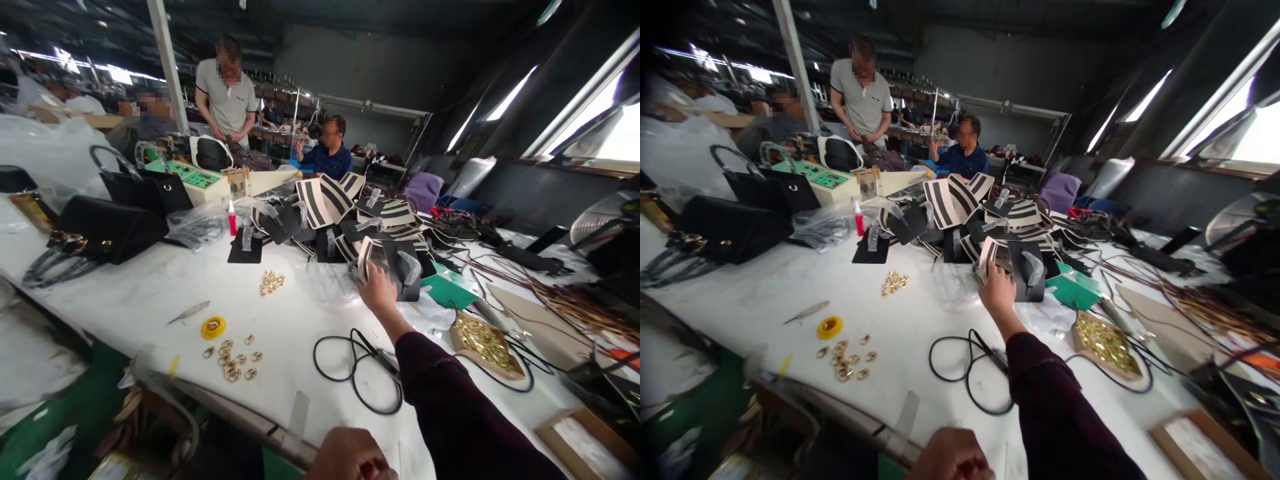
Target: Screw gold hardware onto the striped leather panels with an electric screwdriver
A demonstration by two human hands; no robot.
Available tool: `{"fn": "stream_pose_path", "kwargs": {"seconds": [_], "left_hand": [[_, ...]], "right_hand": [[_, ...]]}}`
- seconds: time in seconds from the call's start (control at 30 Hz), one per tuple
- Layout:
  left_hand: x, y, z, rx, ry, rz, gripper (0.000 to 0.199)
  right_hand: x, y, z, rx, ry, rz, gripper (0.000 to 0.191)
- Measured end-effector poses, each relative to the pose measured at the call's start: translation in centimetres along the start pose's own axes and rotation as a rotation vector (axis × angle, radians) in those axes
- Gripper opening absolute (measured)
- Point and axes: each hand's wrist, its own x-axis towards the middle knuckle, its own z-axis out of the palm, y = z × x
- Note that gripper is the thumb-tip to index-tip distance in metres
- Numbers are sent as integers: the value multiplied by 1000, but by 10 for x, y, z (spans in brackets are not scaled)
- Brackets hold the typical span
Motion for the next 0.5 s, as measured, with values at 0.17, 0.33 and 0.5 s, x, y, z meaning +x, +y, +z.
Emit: {"fn": "stream_pose_path", "kwargs": {"seconds": [0.17, 0.33, 0.5], "left_hand": [[0, 5, -1, -173, 28, -96, 17], [-24, 29, -27, -499, 349, -85, 29], [-84, 41, -86, -827, 727, -74, 54]], "right_hand": [[-15, 18, -34, 108, 11, 58, 30], [-109, -9, -79, 780, -131, -83, 36], [-222, -32, -92, 1160, -763, 4, 36]]}}
